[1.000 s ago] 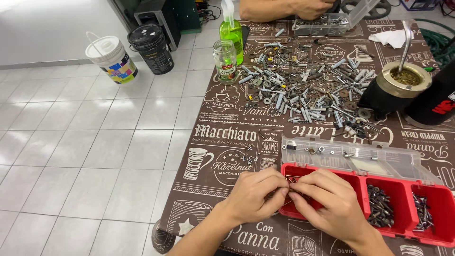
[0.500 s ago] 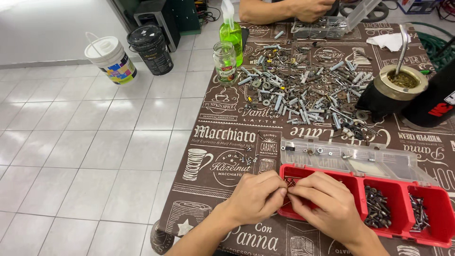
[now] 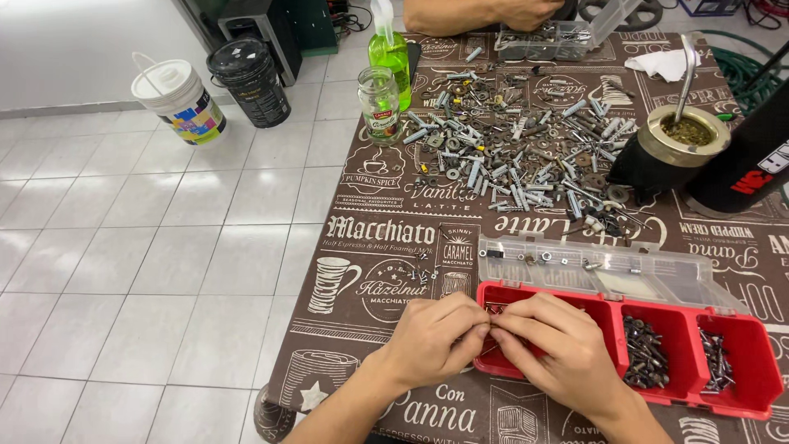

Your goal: The person sorts various screws and fasteners from a large pile on a table into a red compartmentalized organizer. They pick up individual screws and place them into specific sections of the organizer, continuing the sorting process for the duration of the video.

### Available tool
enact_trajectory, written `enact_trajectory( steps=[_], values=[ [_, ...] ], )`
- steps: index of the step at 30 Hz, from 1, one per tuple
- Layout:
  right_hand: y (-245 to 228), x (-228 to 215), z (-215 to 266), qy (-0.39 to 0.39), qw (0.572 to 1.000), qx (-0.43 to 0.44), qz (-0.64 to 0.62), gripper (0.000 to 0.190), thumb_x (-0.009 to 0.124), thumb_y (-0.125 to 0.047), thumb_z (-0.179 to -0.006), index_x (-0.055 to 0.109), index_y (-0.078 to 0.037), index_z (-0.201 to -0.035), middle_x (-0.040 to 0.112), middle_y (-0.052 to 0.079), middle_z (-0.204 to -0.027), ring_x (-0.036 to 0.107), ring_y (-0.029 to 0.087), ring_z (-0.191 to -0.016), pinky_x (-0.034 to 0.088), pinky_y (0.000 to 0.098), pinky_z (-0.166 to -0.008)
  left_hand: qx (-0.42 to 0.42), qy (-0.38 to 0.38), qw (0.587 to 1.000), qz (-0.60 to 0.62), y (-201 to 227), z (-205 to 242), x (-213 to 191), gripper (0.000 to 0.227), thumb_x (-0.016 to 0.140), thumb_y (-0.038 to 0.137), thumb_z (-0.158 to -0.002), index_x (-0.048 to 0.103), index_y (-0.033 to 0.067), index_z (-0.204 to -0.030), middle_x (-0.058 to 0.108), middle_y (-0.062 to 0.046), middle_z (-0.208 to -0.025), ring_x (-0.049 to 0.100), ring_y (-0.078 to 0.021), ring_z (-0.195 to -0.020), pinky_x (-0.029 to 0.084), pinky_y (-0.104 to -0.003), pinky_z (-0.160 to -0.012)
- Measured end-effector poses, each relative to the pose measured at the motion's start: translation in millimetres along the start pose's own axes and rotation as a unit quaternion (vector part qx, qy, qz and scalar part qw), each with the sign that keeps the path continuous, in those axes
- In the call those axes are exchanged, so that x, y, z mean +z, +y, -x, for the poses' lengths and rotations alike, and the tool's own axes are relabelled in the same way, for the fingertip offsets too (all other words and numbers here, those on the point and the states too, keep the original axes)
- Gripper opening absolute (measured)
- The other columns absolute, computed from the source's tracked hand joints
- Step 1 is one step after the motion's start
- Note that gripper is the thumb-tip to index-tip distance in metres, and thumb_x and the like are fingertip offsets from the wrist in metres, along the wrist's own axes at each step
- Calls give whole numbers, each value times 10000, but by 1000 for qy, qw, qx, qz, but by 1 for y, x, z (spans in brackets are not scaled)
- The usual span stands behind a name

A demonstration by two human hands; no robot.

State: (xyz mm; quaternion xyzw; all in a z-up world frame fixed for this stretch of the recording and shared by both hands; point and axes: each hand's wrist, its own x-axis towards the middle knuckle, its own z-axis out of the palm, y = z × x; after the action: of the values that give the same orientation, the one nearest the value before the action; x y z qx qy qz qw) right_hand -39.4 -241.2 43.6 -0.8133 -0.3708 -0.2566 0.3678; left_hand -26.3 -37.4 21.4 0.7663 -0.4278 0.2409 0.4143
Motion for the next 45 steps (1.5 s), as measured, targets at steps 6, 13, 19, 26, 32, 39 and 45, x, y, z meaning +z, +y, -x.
enact_trajectory(
  steps=[6,13,19,26,32,39,45],
  values=[
    [0,-1,0,-5,1000,-22,4,75,749,-88,-880,719,-34,-922,703,61,-872,652,201,-720,571,305,-698,-68,-35,997,30,1,1,-1,159,496,122,-1008,632,65,-949,624,-47,-824,585,-198,-659,409,-311,-526],
    [5,0,2,-5,997,-66,37,106,741,-72,-901,694,-11,-973,694,88,-931,618,251,-711,544,365,-676,-115,-57,991,46,-1,3,0,156,509,153,-1010,608,90,-907,588,-34,-761,531,-219,-602,392,-369,-515],
    [8,-8,-3,25,997,-56,39,78,768,-35,-876,703,-10,-911,694,84,-860,634,224,-692,542,332,-648,-121,-11,990,75,14,-19,-9,150,630,166,-1016,670,58,-919,593,-36,-762,498,-161,-607,410,-299,-561],
    [10,-6,0,54,997,-19,50,77,767,-77,-899,722,-28,-937,685,70,-838,642,204,-701,527,318,-662,-184,26,948,259,113,-42,-40,418,548,460,-983,653,80,-1124,715,-33,-1105,675,-135,-1010,496,-293,-906],
    [9,-6,-1,55,997,-19,57,71,781,-84,-896,726,-56,-931,682,56,-847,637,182,-706,521,298,-638,-207,-233,818,484,114,-37,-34,599,242,396,-1098,230,38,-1577,173,-142,-1708,134,-245,-1606,144,-373,-1320],
    [4,-7,-5,64,998,-21,20,73,773,-70,-895,718,-33,-926,685,81,-850,629,202,-699,505,321,-625,-193,-215,873,392,110,-32,-29,525,244,327,-1114,246,72,-1574,213,-102,-1676,183,-217,-1580,134,-376,-1326],
    [9,-12,1,32,998,-47,23,152,664,-132,-983,710,-13,-1066,705,108,-956,674,235,-790,535,340,-670,-177,-201,912,309,104,-27,-17,472,245,267,-1129,260,101,-1571,247,-67,-1648,225,-194,-1558,124,-379,-1332]
  ],
)
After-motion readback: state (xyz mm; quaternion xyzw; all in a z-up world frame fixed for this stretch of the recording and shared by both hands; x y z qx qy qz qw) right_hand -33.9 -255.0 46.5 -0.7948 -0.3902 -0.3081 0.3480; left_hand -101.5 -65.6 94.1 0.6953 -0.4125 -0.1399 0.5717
